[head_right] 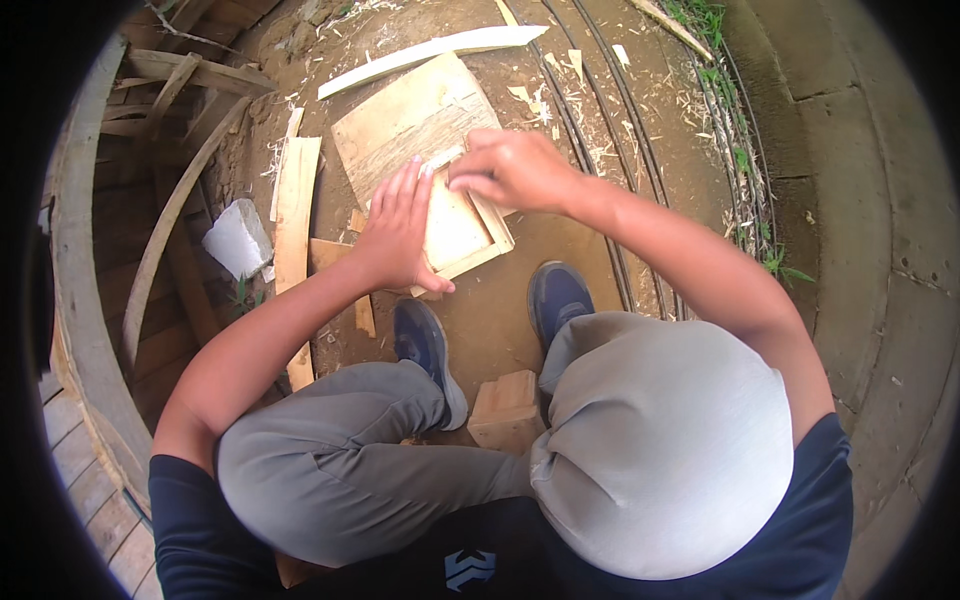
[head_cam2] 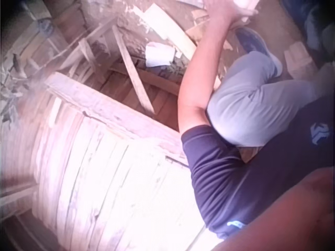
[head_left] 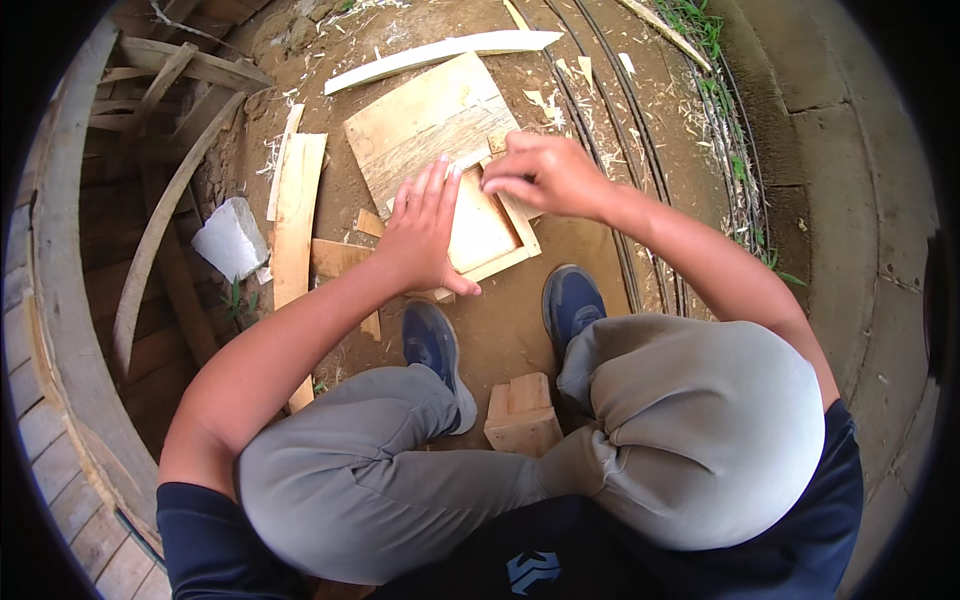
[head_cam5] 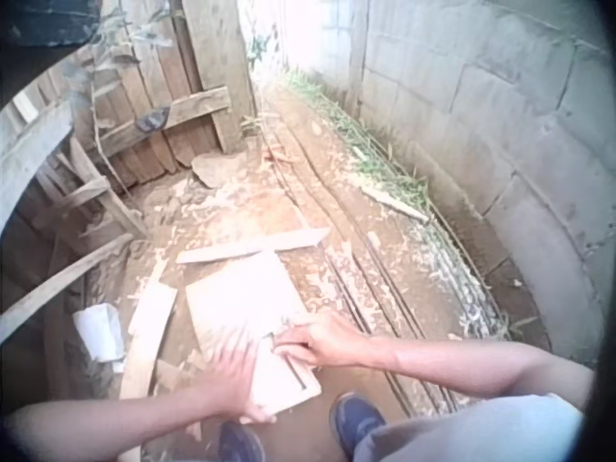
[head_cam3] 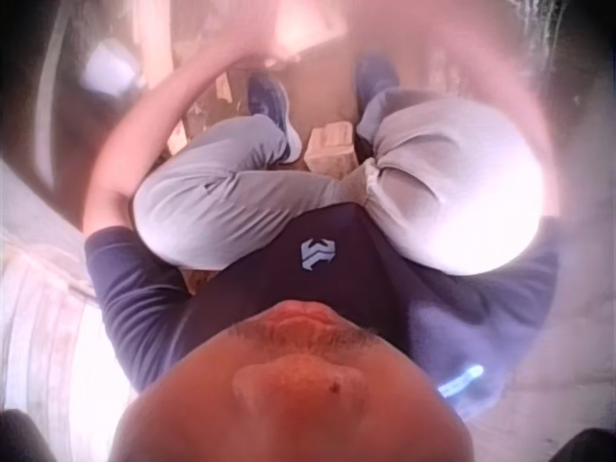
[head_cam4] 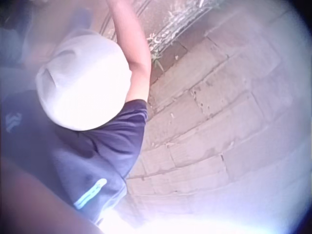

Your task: The person assembles a small wooden frame by hand, fitting pieces together and smoothing the edges with sandpaper. The person repeatedly adjusts the frame and sands the corners to ensure a smooth finish.

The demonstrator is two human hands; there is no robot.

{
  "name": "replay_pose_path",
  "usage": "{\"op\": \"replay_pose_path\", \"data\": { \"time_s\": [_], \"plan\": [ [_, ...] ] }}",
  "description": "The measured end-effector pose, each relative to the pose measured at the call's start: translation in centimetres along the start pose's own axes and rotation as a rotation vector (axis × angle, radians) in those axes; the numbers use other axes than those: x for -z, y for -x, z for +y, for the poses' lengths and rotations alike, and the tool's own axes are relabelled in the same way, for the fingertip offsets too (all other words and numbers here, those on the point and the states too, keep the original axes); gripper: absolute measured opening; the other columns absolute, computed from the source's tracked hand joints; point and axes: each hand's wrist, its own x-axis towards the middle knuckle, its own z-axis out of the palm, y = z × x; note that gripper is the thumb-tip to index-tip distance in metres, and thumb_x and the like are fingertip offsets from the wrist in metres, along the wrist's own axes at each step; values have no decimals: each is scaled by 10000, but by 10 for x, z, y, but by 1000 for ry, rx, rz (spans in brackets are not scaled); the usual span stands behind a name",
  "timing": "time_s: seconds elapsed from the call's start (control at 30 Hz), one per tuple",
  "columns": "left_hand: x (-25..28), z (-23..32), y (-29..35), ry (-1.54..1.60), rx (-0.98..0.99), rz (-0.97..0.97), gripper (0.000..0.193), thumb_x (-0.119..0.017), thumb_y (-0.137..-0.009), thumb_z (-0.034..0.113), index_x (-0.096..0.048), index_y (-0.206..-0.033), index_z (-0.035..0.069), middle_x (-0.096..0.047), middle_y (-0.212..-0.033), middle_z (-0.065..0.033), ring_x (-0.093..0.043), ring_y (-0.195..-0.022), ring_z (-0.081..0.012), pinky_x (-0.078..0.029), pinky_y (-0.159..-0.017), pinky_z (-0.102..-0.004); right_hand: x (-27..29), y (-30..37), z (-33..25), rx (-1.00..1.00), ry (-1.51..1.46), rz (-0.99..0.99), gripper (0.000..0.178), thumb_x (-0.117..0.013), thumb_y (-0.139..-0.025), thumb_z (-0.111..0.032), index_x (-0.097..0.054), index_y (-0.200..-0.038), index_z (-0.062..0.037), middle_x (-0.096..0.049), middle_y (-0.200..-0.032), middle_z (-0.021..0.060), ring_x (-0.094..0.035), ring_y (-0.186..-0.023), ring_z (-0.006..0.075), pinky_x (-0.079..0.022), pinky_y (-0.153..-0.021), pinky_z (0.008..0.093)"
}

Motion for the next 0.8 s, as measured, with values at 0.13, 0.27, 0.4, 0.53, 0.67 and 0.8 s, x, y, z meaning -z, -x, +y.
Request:
{"op": "replay_pose_path", "data": {
  "time_s": [0.13,0.27,0.4,0.53,0.67,0.8],
  "plan": [
    [-4,-1,1,24,-31,47,1631,-825,-535,832,-36,-1602,-117,-35,-1688,-309,-54,-1580,-448,-98,-1274,-560,26,18,26,36,250,-83,144,-786,-895,-303,-826,-984,-197,-654,-812,13,-659,-699,182,-551,-612,366],
    [-9,-6,4,53,-77,136,1574,-842,-536,806,-41,-1651,37,-52,-1673,-339,-100,-1556,-505,-137,-1246,-624,69,26,41,-358,217,-78,231,-709,-975,-333,-767,-1150,-193,-717,-989,45,-701,-901,213,-561,-809,376],
    [7,11,5,-53,-61,53,1480,-880,-516,757,-71,-1675,317,-57,-1655,-378,-150,-1530,-560,-217,-1169,-732,49,10,10,-648,10,-12,414,-618,-1049,-372,-599,-1417,-183,-728,-1058,112,-705,-954,221,-553,-827,400],
    [34,25,-1,-185,4,-95,1417,-925,-499,694,-92,-1633,525,-35,-1652,-396,-179,-1511,-594,-295,-1094,-784,36,-4,-16,-532,-256,-55,478,-599,-1052,-321,-489,-1514,-270,-719,-1239,167,-679,-1179,328,-505,-996,451],
    [23,21,-1,-65,-9,-38,1407,-968,-506,591,-131,-1634,506,-22,-1664,-360,-112,-1519,-607,-241,-1140,-763,19,13,-8,-389,-162,-102,434,-599,-1047,-266,-556,-1478,-279,-672,-1281,140,-640,-1206,314,-478,-1017,428],
    [17,14,4,127,-44,11,1400,-1000,-467,505,-217,-1627,469,-10,-1670,-339,-32,-1542,-575,-144,-1182,-748,28,26,-17,-412,-134,-179,361,-599,-1042,-251,-645,-1400,-254,-655,-1173,135,-629,-1150,304,-470,-1009,419]
  ]
}}
